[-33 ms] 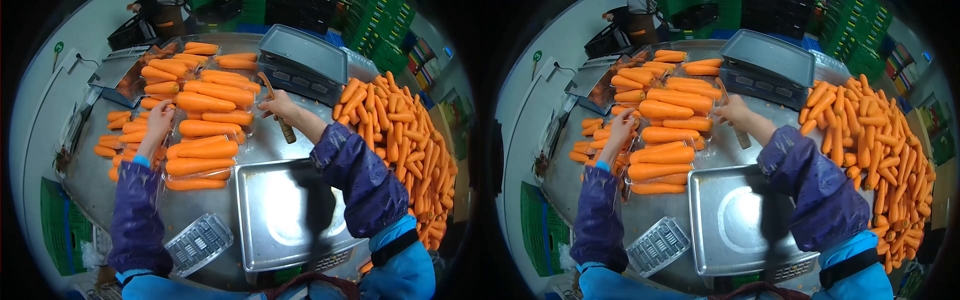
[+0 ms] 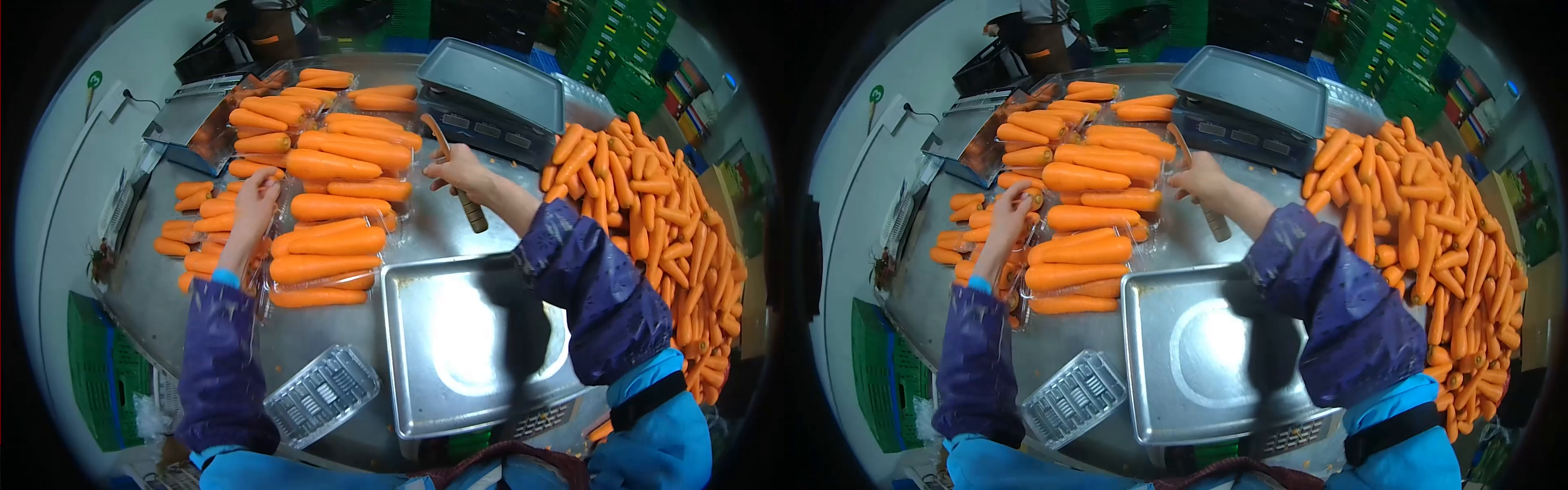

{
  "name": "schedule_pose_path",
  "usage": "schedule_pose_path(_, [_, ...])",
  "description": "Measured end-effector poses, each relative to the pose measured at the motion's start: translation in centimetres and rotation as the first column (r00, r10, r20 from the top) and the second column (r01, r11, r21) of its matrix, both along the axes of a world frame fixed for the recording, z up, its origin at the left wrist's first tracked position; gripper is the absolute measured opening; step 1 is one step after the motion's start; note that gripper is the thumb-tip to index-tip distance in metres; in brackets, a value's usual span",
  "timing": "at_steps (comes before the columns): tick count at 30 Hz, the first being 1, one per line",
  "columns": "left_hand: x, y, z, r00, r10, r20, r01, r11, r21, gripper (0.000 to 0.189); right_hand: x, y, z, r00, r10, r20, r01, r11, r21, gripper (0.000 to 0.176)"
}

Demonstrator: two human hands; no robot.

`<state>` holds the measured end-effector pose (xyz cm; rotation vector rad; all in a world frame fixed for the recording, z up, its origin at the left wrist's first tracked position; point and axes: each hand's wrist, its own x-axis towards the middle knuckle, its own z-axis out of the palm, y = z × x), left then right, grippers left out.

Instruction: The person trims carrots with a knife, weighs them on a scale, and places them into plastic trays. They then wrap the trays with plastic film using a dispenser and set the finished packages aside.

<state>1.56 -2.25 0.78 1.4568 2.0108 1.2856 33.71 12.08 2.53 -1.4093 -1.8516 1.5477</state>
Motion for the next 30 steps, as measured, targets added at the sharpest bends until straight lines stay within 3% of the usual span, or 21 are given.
schedule_pose_path(2, [3.4,-4.9,3.7,0.99,0.016,-0.141,-0.006,0.997,0.073,0.02,2.4,-1.7,3.3,0.998,-0.008,-0.07,0.014,0.996,0.086,0.046])
schedule_pose_path(4, [7.4,-11.5,3.7,0.994,-0.093,0.051,0.096,0.993,-0.067,0.018,6.1,-5.5,6.0,0.992,0.066,-0.107,-0.057,0.995,0.079,0.041])
schedule_pose_path(5, [9.0,-15.0,3.7,0.981,-0.188,-0.052,0.163,0.935,-0.315,0.016,8.1,-7.3,7.0,0.993,0.054,-0.102,-0.048,0.997,0.063,0.041])
schedule_pose_path(6, [10.3,-18.4,2.1,0.959,-0.282,0.011,0.266,0.891,-0.367,0.016,10.0,-8.9,7.9,0.986,0.065,-0.151,-0.062,0.998,0.022,0.039])
schedule_pose_path(7, [11.7,-21.0,2.2,0.876,-0.482,-0.034,0.423,0.798,-0.429,0.018,11.7,-10.7,8.4,0.977,0.064,-0.202,-0.07,0.997,-0.022,0.037])
schedule_pose_path(9, [14.4,-26.2,1.0,0.804,-0.593,-0.036,0.442,0.639,-0.63,0.022,15.1,-14.5,8.7,0.974,0.016,-0.226,-0.031,0.997,-0.064,0.036])
schedule_pose_path(11, [16.2,-28.9,-0.4,0.767,-0.569,-0.296,0.439,0.802,-0.405,0.023,19.0,-17.9,8.5,0.957,-0.019,-0.29,-0.021,0.991,-0.136,0.034])
schedule_pose_path(12, [16.6,-30.1,-1.1,0.733,-0.621,-0.279,0.497,0.768,-0.405,0.023,20.6,-19.7,8.3,0.962,-0.05,-0.269,0.007,0.987,-0.161,0.034])
schedule_pose_path(14, [16.5,-31.4,-2.6,0.902,-0.36,-0.238,0.222,0.861,-0.458,0.022,23.6,-23.0,6.8,0.911,-0.181,-0.371,0.08,0.959,-0.271,0.035])
schedule_pose_path(16, [17.3,-31.8,-2.7,0.897,-0.325,-0.3,0.194,0.899,-0.393,0.018,26.1,-26.4,5.8,0.881,-0.27,-0.39,0.142,0.934,-0.327,0.036])
schedule_pose_path(17, [17.4,-32.0,-2.9,0.878,-0.382,-0.289,0.254,0.883,-0.396,0.018,27.1,-28.1,5.6,0.873,-0.295,-0.388,0.159,0.925,-0.345,0.036])
schedule_pose_path(22, [16.3,-32.6,-5.2,0.895,-0.305,-0.325,0.21,0.932,-0.294,0.011,31.7,-33.9,4.6,0.842,-0.382,-0.382,0.208,0.882,-0.423,0.035])
schedule_pose_path(24, [15.0,-32.7,-5.9,0.899,-0.349,-0.265,0.252,0.906,-0.341,0.009,33.2,-35.5,4.4,0.832,-0.413,-0.369,0.239,0.869,-0.434,0.035])
schedule_pose_path(26, [15.4,-32.5,-4.4,0.892,-0.326,-0.314,0.137,0.857,-0.497,0.024,34.6,-36.8,4.0,0.803,-0.462,-0.376,0.276,0.848,-0.452,0.035])
schedule_pose_path(30, [15.6,-31.9,-3.8,0.885,-0.338,-0.319,0.145,0.853,-0.501,0.027,36.6,-39.0,3.4,0.746,-0.552,-0.373,0.312,0.784,-0.537,0.034])
